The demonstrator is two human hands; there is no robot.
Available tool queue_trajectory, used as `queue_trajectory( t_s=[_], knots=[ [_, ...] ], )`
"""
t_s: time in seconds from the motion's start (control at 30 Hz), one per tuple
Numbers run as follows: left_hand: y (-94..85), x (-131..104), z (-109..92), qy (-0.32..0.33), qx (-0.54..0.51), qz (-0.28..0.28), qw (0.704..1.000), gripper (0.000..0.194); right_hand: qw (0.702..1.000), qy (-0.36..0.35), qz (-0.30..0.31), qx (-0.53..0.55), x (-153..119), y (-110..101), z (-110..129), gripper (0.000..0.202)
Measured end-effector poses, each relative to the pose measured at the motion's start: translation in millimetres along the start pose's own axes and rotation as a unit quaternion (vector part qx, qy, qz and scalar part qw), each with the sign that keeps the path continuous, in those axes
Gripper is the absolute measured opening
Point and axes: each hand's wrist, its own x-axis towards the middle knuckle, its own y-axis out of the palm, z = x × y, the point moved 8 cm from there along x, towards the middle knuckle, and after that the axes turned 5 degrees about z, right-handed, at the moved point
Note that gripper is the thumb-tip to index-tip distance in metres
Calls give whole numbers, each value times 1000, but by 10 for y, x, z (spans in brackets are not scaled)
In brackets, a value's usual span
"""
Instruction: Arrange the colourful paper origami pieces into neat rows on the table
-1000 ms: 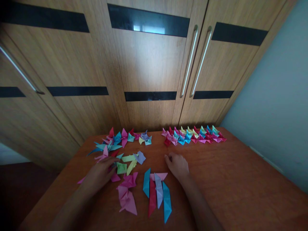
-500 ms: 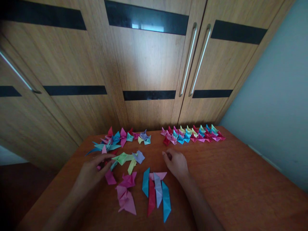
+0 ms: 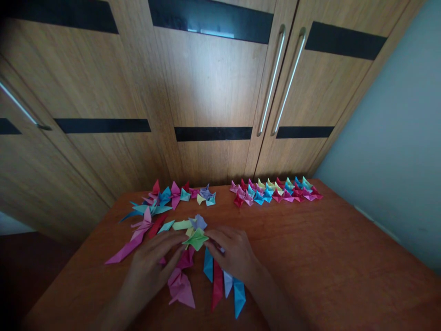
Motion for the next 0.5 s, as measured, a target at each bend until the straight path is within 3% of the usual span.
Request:
queue_trajectory(
  t_s=[0.37,0.5],
  knots=[
    [-12,31,33,-21,-30,-13,999,15,999,-23,12,-24,1,12,45,20],
    [-40,16,139,-70,-22,-22,997,18,999,-8,12,-40,-14,-54,-28,20]
  ],
)
